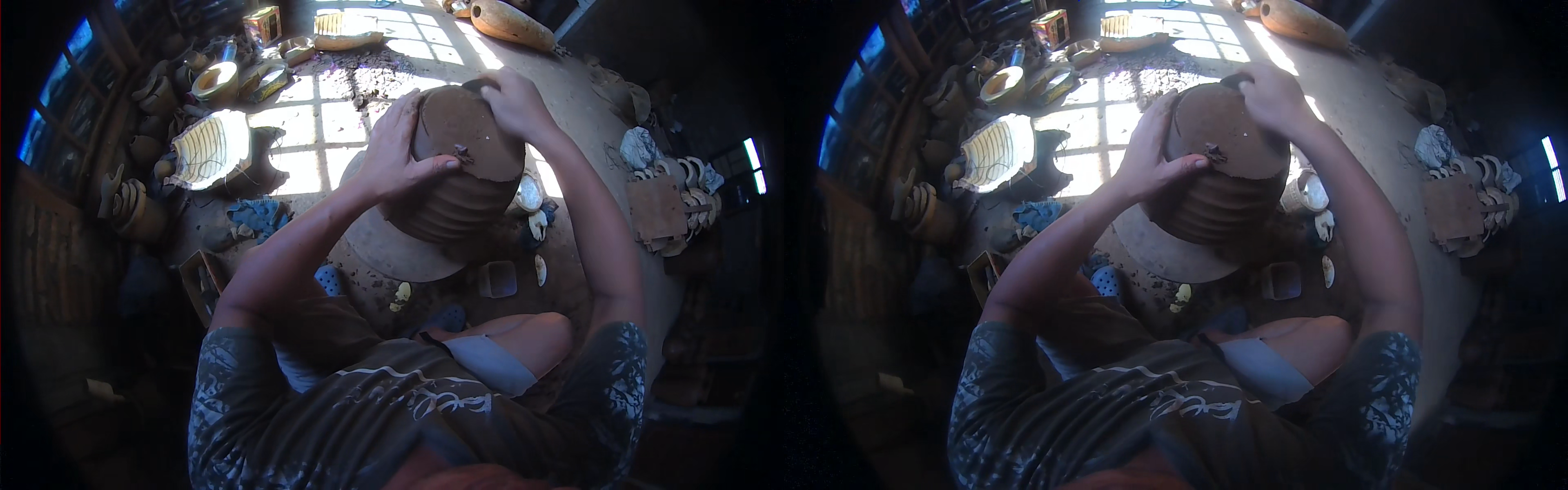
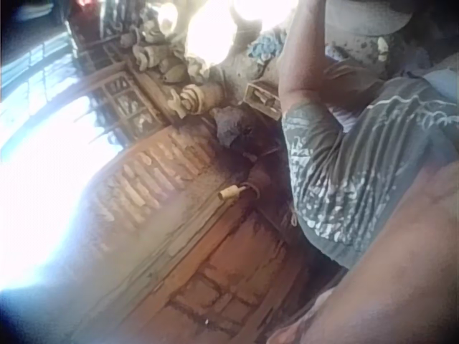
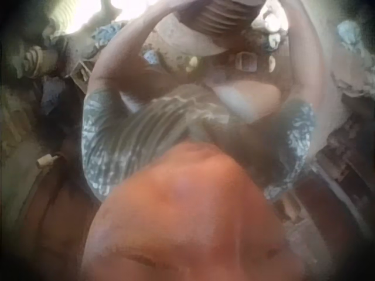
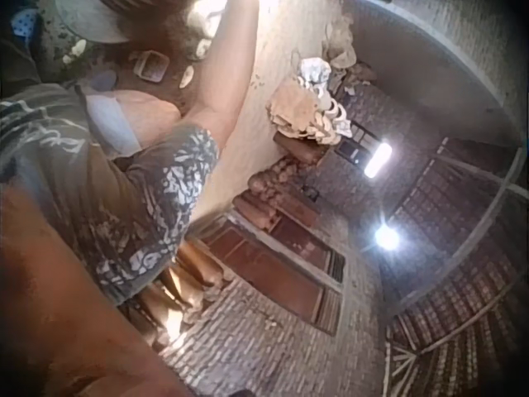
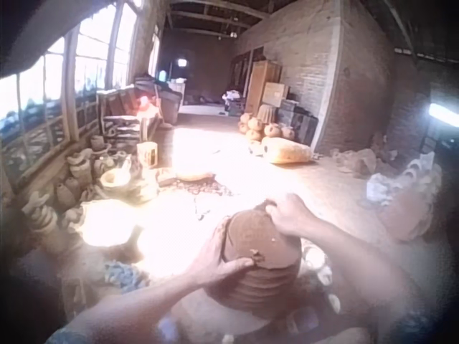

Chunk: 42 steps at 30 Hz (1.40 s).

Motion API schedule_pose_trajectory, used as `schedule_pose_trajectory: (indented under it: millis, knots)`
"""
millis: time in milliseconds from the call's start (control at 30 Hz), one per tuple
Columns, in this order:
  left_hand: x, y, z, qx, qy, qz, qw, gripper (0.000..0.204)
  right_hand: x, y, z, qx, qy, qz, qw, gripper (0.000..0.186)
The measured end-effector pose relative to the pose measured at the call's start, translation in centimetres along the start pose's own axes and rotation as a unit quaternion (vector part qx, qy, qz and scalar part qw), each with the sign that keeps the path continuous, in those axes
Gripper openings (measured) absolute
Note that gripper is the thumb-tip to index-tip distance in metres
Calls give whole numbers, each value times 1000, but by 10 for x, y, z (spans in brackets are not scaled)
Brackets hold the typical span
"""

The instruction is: The person shapes and smooths the base and body of a large clay vessel using a small blue rib tool and a metal scraper while the pottery sits on a manual wheel.

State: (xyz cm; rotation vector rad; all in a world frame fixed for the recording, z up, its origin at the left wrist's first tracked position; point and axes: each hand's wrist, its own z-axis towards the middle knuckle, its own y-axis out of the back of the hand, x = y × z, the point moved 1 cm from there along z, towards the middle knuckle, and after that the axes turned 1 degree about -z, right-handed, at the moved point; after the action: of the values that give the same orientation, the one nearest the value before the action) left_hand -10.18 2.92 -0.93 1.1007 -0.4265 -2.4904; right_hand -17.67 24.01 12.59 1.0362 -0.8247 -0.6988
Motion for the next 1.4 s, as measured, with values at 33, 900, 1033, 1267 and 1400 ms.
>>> schedule_pose_trajectory:
  millis: [33,900,1033,1267,1400]
  knots:
    - [-1,-2,2,1,-5,-2,1000,124,-14,-6,11,2,-38,2,999,31]
    - [11,8,-14,0,-20,25,999,109,89,-18,-55,-29,241,47,969,20]
    - [-11,48,-15,-55,93,-212,971,67,97,11,-67,-141,296,68,942,23]
    - [-51,64,-21,68,309,-650,691,40,107,-14,-86,-157,482,80,858,32]
    - [-61,63,-5,-52,259,-626,733,45,103,-1,-87,-189,375,107,901,34]
